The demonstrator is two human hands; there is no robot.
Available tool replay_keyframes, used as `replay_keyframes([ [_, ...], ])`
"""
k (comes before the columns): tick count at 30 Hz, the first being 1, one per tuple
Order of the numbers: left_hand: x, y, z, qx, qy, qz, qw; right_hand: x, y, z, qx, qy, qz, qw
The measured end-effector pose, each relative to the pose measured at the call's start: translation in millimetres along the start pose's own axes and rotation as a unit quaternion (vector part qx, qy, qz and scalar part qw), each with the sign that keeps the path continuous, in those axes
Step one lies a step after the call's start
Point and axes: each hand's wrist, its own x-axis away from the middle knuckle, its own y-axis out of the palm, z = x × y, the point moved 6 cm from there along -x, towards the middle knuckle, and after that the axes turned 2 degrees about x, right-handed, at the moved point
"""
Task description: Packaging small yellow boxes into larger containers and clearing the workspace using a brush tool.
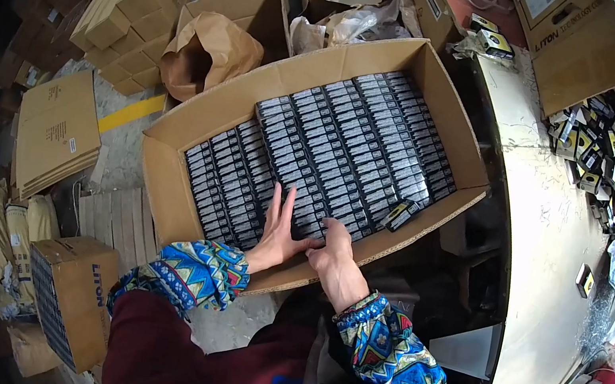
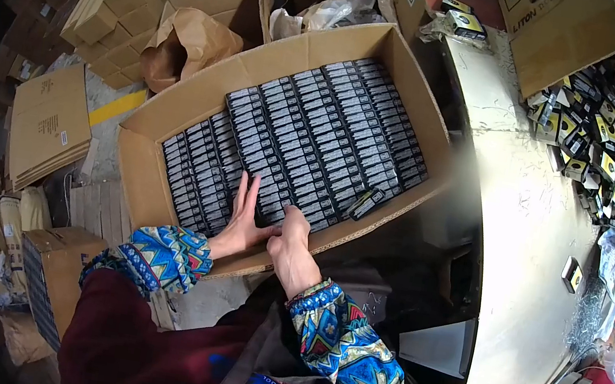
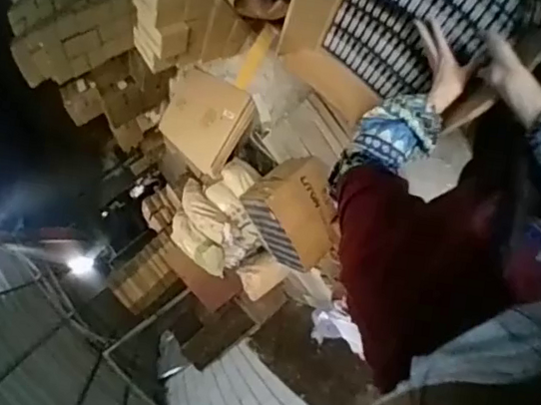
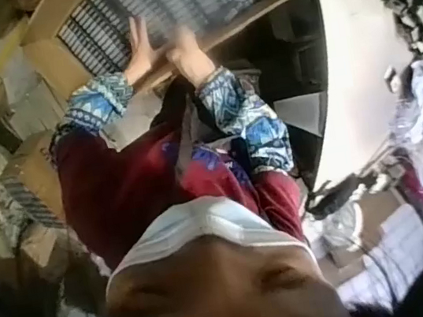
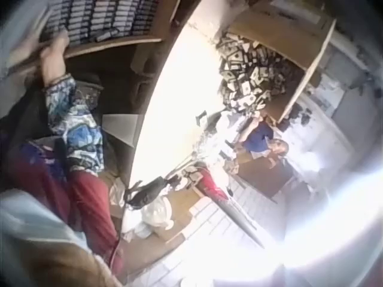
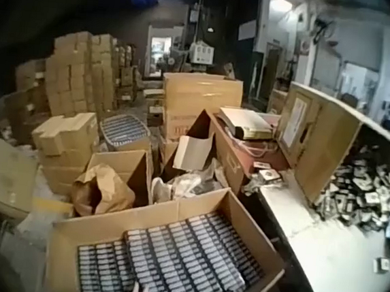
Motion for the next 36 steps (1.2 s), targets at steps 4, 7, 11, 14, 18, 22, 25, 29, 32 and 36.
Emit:
replay_keyframes([
  [4,-1.5,8.2,8.4,-0.069,0.018,-0.032,0.997,23.7,-10.1,-17.6,-0.015,-0.053,-0.006,0.998],
  [7,2.9,-3.1,24.5,-0.176,0.093,-0.016,0.98,95.5,-27.4,-75.5,0.062,-0.2,-0.079,0.975],
  [11,-6.3,28.8,35.0,-0.212,0.243,-0.166,0.932,160.0,-76.8,-148.8,-0.057,-0.388,-0.084,0.916],
  [14,-9.7,29.1,41.0,-0.214,0.217,-0.112,0.946,167.2,-115.6,-159.7,-0.013,-0.402,-0.068,0.913],
  [18,-54.4,51.1,96.8,0.027,0.14,-0.046,0.989,155.1,-132.2,-147.1,0.005,-0.398,-0.034,0.917],
  [22,-95.5,99.4,116.6,0.028,0.067,-0.223,0.972,151.9,-121.4,-137.4,0.04,-0.382,-0.093,0.919],
  [25,-102.6,74.1,121.5,0.198,0.044,-0.133,0.97,171.8,-132.1,-150.3,0.188,-0.511,-0.015,0.839],
  [29,-72.9,50.1,168.8,0.367,0.085,-0.249,0.892,191.0,-119.6,-158.7,0.336,-0.672,0.057,0.658],
  [32,-56.6,37.0,207.9,0.347,0.143,-0.243,0.894,205.0,-106.3,-163.2,0.346,-0.74,0.036,0.576],
  [36,-42.3,36.6,255.8,0.198,0.229,-0.205,0.931,212.2,-111.8,-166.4,0.306,-0.729,0.027,0.612],
])
